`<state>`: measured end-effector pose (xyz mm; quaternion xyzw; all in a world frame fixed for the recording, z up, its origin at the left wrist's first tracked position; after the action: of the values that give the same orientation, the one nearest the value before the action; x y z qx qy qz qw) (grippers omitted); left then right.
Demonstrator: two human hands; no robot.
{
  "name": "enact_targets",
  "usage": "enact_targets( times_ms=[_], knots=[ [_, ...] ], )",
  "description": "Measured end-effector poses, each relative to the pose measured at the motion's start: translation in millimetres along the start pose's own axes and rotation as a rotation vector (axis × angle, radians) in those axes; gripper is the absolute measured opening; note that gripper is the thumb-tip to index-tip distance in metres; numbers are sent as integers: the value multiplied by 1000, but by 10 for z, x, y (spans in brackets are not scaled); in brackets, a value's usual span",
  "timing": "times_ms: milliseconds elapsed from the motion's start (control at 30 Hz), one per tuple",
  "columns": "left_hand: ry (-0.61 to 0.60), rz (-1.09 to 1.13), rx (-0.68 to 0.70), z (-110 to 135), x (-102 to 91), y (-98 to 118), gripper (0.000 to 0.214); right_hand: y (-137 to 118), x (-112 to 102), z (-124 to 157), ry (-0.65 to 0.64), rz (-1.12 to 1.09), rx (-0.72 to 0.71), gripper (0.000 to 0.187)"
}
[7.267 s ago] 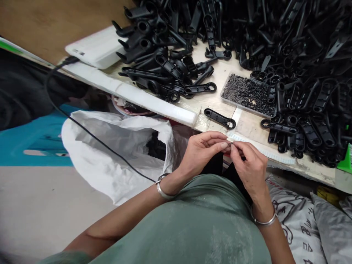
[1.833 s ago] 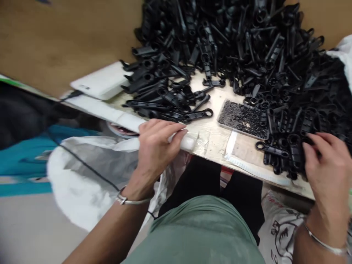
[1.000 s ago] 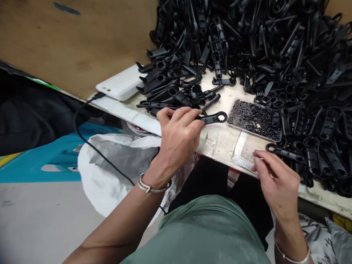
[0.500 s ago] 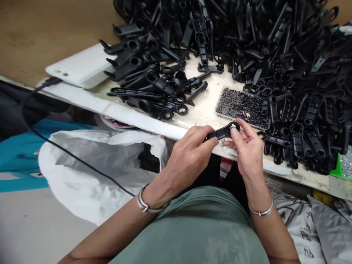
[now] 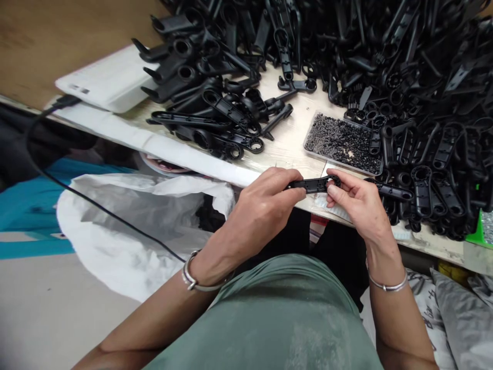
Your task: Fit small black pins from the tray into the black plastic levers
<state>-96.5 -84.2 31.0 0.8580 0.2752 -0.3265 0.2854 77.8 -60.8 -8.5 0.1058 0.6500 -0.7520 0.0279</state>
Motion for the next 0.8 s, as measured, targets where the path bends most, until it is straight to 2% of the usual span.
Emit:
enact_targets(
  times_ms=[400, 567, 700, 800],
  knots=[
    [-72, 20, -38, 41, 100, -40, 32, 85, -17, 43, 35, -145, 131, 50],
    [-151, 1, -53, 33, 176, -136, 29, 76, -159, 99, 151, 51, 79, 52],
    [-286, -16, -83, 12, 256, -257, 22, -37, -258, 79, 215, 223, -34, 41],
    [-319, -17, -80, -9, 262, -316, 14, -217, -321, -2, 295, 494, -156, 30]
  ],
)
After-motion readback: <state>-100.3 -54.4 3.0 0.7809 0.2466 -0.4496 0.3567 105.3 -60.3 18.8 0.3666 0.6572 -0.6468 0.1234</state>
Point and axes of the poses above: each hand's wrist, its own z-axis away from the middle knuckle, its own x-axis out of the palm, y = z × x, the point moved 6 cm from there along -z, towards the middle knuckle, and after that the axes turned 9 degrees about y, right-handed, at the moved point
